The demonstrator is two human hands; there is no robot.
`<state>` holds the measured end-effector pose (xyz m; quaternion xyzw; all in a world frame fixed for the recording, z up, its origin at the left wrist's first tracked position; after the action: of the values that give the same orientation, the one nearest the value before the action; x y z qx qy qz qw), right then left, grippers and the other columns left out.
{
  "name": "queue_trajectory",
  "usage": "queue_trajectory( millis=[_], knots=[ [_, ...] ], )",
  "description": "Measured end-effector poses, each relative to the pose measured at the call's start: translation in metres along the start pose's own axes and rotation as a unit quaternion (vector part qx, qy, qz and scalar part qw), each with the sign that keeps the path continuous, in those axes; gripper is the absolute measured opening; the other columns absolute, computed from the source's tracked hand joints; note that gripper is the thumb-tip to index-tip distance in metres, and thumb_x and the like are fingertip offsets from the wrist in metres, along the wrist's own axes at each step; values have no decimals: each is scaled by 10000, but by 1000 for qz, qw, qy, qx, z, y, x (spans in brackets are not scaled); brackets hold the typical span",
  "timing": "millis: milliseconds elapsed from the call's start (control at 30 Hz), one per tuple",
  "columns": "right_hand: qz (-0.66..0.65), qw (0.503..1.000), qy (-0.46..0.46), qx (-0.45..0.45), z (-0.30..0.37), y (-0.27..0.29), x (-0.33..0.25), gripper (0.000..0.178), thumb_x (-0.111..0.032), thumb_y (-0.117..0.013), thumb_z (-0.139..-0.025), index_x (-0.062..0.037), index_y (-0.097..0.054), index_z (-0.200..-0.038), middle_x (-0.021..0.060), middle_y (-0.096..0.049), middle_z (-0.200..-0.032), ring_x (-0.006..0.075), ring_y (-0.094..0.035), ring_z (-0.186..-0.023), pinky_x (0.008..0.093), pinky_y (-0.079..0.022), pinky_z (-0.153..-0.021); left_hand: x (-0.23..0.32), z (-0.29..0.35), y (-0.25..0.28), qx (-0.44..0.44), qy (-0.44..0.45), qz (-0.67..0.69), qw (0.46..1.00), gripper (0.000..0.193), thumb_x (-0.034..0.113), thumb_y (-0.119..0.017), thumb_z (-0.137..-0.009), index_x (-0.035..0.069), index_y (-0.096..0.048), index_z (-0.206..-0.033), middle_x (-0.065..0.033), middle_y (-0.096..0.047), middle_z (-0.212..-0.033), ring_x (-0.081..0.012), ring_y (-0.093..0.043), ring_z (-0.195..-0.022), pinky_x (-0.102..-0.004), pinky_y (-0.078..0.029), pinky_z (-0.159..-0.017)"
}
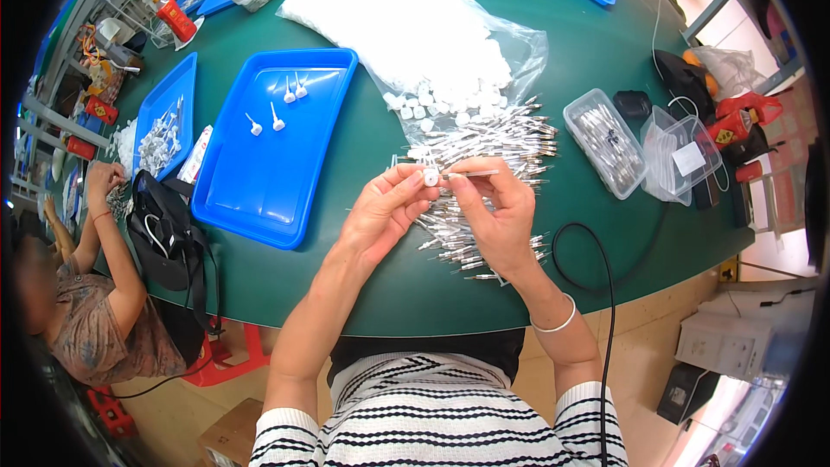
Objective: The person repeatedly picks up a small white plastic cap and a silver metal rod from a pile on the table. They insert the rod into the cap and place the assembled unit into a blue tray. This process is repeated continuously.
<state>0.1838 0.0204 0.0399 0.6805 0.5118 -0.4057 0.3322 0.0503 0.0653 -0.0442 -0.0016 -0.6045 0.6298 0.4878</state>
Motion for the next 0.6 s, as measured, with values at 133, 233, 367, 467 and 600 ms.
queue_trajectory(
  millis=[133,233,367,467,600],
  knots=[
    [20,1000,7,-5,-1,-1,-4,86,6,-638,-859,11,-622,-944,95,-666,-866,162,-686,-781,272,-551,-684,0,0,1,5,-4,-5,1000,161,112,-628,-915,16,-607,-1042,-107,-675,-965,-137,-674,-862,-207,-573,-733],
    [41,999,19,-4,-1,-2,-7,88,14,-643,-850,9,-621,-935,98,-666,-864,173,-689,-768,274,-550,-671,-1,0,1,16,-8,-11,1000,166,112,-627,-916,15,-600,-1048,-100,-672,-957,-135,-673,-862,-205,-574,-739],
    [75,997,33,-5,-1,-2,-11,100,18,-647,-841,4,-621,-937,102,-664,-860,189,-692,-750,278,-545,-651,-1,0,2,19,-9,-11,1000,167,112,-627,-916,17,-598,-1050,-100,-672,-957,-138,-673,-863,-207,-573,-741],
    [93,995,38,-8,-1,-1,-11,105,17,-649,-837,3,-619,-936,107,-660,-856,199,-692,-744,282,-540,-638,-1,0,2,24,-10,-16,1000,168,114,-629,-915,18,-598,-1050,-100,-671,-955,-143,-673,-865,-212,-572,-745],
    [94,995,40,-11,-2,-3,-11,106,17,-650,-832,0,-618,-932,108,-659,-858,202,-691,-746,285,-539,-637,-1,1,3,31,-12,-18,999,171,117,-634,-912,20,-598,-1049,-99,-670,-951,-146,-673,-866,-218,-572,-748]
  ],
)
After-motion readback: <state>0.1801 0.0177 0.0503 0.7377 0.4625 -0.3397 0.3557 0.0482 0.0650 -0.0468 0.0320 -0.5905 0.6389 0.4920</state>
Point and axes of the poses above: each hand's wrist, its own z-axis away from the middle knuckle, its own y-axis out of the back of the hand, x = y × z, the point moved 8 cm from there along -z, towards the middle knuckle
